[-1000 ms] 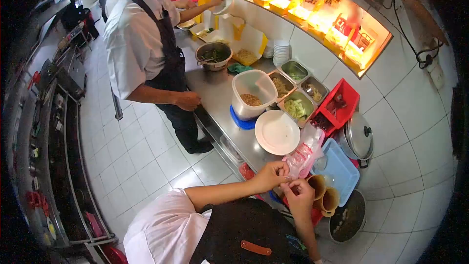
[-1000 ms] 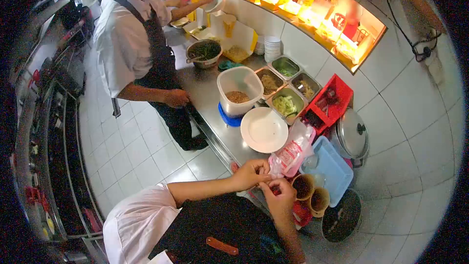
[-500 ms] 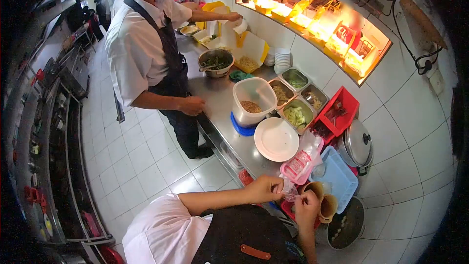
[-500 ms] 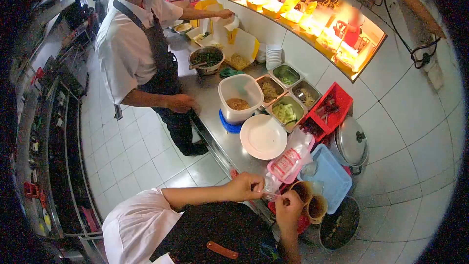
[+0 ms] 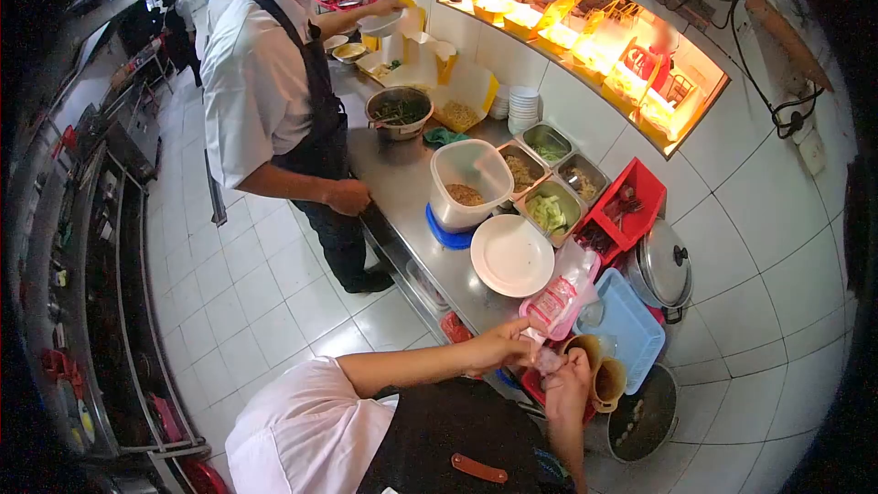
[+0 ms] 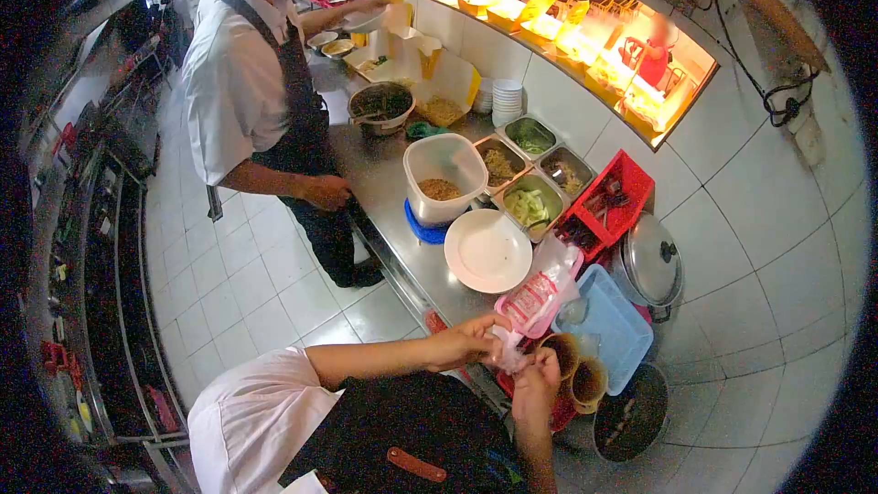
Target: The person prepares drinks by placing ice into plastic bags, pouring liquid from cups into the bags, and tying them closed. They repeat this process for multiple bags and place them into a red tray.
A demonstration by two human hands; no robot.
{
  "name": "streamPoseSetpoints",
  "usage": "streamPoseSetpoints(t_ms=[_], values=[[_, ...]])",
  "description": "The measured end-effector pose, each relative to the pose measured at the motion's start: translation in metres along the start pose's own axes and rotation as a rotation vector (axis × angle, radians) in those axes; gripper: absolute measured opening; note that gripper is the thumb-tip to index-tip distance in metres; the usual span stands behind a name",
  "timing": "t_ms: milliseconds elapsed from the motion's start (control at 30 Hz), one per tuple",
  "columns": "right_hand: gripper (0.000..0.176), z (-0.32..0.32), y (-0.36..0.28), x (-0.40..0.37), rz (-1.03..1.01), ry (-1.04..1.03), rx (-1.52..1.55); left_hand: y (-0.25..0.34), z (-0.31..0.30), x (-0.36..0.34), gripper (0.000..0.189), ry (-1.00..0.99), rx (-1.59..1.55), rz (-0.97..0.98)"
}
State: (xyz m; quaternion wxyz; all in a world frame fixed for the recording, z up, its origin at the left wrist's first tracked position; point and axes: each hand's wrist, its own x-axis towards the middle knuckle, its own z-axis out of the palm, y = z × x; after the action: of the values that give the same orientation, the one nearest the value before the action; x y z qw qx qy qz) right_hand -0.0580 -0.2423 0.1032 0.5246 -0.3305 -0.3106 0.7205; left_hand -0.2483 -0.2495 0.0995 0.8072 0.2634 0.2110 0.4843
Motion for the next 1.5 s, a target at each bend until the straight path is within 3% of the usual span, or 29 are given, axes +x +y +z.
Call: streamPoseSetpoints(t_ms=[33,100,133,200,300,333,433,500,633,667,733,833,900,967,1000,1067,1100,1167,1200,1300,1333,1367,1433,1467,1500], values=[[0.029,0.007,0.000,-0.005,0.020,0.053,0.065,0.003,0.010,-0.003,0.028,0.103,-0.135,-0.037],[0.030,0.031,-0.009,-0.016,0.059,0.157,0.196,-0.020,-0.007,0.003,0.030,-0.015,-0.188,-0.055],[0.030,0.036,-0.016,-0.019,0.154,0.058,0.206,-0.025,-0.010,0.006,0.030,-0.075,-0.214,-0.063],[0.031,0.039,-0.028,-0.024,0.340,-0.138,0.227,-0.028,-0.011,0.010,0.034,0.057,-0.204,-0.002],[0.026,0.013,-0.023,-0.014,0.339,-0.159,0.107,-0.015,0.000,0.003,0.038,0.104,-0.307,-0.062],[0.023,0.004,-0.015,-0.009,0.273,-0.078,0.103,-0.008,0.004,-0.001,0.039,0.095,-0.362,-0.105],[0.020,0.007,-0.002,-0.009,0.226,-0.065,0.188,-0.002,0.003,-0.005,0.041,-0.031,-0.250,-0.281],[0.016,0.009,-0.006,-0.011,0.249,-0.148,0.176,-0.005,-0.011,-0.003,0.042,-0.086,-0.211,-0.189],[0.017,0.014,-0.022,-0.020,0.192,-0.113,-0.034,-0.017,-0.021,0.001,0.046,-0.125,-0.322,-0.075],[0.018,0.021,-0.029,-0.023,0.161,-0.105,-0.108,-0.019,-0.021,0.001,0.046,-0.231,-0.268,-0.065],[0.018,0.023,-0.029,-0.023,0.080,-0.068,-0.136,-0.017,0.010,-0.005,0.046,-0.231,0.013,0.081],[0.018,0.034,-0.021,-0.028,0.017,0.021,-0.224,-0.021,0.005,0.005,0.050,-0.113,0.377,0.219],[0.018,0.024,-0.018,-0.030,0.067,-0.027,-0.276,-0.028,-0.006,0.006,0.054,-0.023,0.693,0.279],[0.034,0.013,-0.010,-0.031,-0.003,-0.106,-0.181,-0.034,-0.006,0.012,0.058,0.062,1.116,0.345],[0.023,-0.012,-0.003,-0.024,-0.070,-0.031,-0.554,-0.034,-0.002,0.012,0.056,0.073,1.101,0.361],[0.024,-0.005,-0.001,-0.032,-0.047,-0.022,-0.400,-0.029,0.006,0.010,0.051,0.078,1.085,0.367],[0.024,0.007,-0.008,-0.038,0.006,-0.015,-0.327,-0.030,0.002,0.016,0.053,0.116,1.195,0.529],[0.030,0.013,-0.018,-0.039,-0.034,-0.123,-0.474,-0.037,-0.011,0.024,0.058,0.183,1.401,0.840],[0.034,0.013,-0.022,-0.039,-0.052,-0.165,-0.547,-0.023,-0.001,0.015,0.044,0.225,1.335,0.888],[0.053,-0.011,0.001,-0.028,-0.395,-0.160,-0.865,-0.001,0.016,0.008,0.029,0.117,1.480,0.425],[0.061,-0.014,0.005,-0.030,-0.332,-0.064,-0.853,0.002,0.026,0.001,0.023,0.102,1.615,0.399],[0.069,0.003,0.000,-0.030,-0.264,0.058,-0.844,-0.006,0.022,0.003,0.026,0.025,1.574,0.567],[0.060,-0.008,0.005,-0.030,-0.609,0.125,-1.227,-0.022,0.017,0.008,0.032,-0.129,1.508,0.787],[0.057,-0.009,-0.001,-0.031,-0.561,0.110,-1.090,-0.025,0.022,0.006,0.029,-0.085,1.556,0.891],[0.052,0.000,-0.006,-0.039,-0.577,0.140,-0.970,-0.015,0.026,0.004,0.023,-0.196,1.677,0.721]])
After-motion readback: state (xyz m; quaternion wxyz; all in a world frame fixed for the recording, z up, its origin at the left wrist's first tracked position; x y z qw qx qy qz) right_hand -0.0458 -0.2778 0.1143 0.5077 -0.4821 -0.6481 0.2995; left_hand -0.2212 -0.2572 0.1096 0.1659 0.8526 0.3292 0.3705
